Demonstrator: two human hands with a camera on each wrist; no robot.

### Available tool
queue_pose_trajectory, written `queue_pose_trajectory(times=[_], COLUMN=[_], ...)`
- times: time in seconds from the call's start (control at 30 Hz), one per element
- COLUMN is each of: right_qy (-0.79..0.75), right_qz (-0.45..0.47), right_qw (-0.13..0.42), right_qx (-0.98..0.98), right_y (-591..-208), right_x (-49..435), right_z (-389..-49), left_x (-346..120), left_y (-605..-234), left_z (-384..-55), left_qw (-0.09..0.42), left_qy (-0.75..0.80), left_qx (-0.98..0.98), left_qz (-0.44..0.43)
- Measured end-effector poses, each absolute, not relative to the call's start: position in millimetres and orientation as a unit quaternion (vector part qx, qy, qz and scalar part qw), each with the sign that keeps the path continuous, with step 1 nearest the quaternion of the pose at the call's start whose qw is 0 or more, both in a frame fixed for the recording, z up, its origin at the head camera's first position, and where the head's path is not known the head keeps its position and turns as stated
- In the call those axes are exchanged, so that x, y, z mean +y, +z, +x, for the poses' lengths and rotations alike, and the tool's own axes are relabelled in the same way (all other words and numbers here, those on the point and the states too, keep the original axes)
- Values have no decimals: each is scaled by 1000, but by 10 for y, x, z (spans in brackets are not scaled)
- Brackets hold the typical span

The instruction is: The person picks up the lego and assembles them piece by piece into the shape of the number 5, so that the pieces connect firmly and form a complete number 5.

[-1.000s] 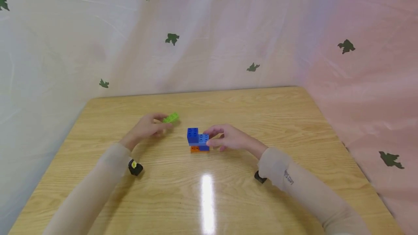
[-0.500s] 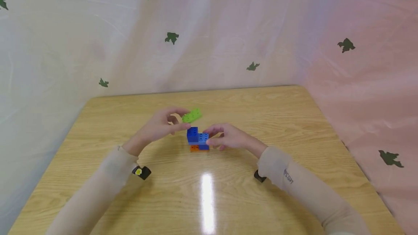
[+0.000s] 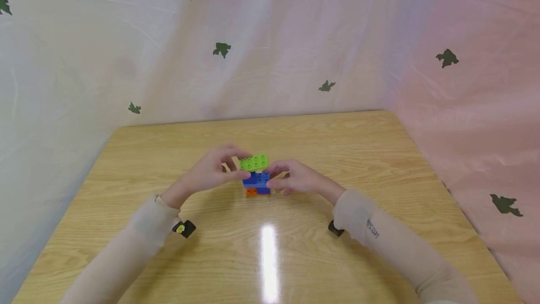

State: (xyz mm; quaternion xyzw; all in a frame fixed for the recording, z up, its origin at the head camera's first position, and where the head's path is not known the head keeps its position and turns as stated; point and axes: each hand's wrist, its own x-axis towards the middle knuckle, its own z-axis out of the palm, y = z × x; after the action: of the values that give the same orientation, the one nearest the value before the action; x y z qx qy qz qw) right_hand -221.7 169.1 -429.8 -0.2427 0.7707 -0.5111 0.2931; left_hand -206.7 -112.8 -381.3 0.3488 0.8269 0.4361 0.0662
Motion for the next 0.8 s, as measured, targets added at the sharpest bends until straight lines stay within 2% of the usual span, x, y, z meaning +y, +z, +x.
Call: queue_pose_trajectory(times=[0.8], right_qy=[-515], right_qz=[-238], right_qw=[294], right_qx=[769], right_y=[-4308], right_x=[1677], right_z=[-2217], left_x=[-1110], left_y=[-3897], left_z=[-2058], left_qw=[80], left_qy=[436], left_qx=[836], left_qz=[324])
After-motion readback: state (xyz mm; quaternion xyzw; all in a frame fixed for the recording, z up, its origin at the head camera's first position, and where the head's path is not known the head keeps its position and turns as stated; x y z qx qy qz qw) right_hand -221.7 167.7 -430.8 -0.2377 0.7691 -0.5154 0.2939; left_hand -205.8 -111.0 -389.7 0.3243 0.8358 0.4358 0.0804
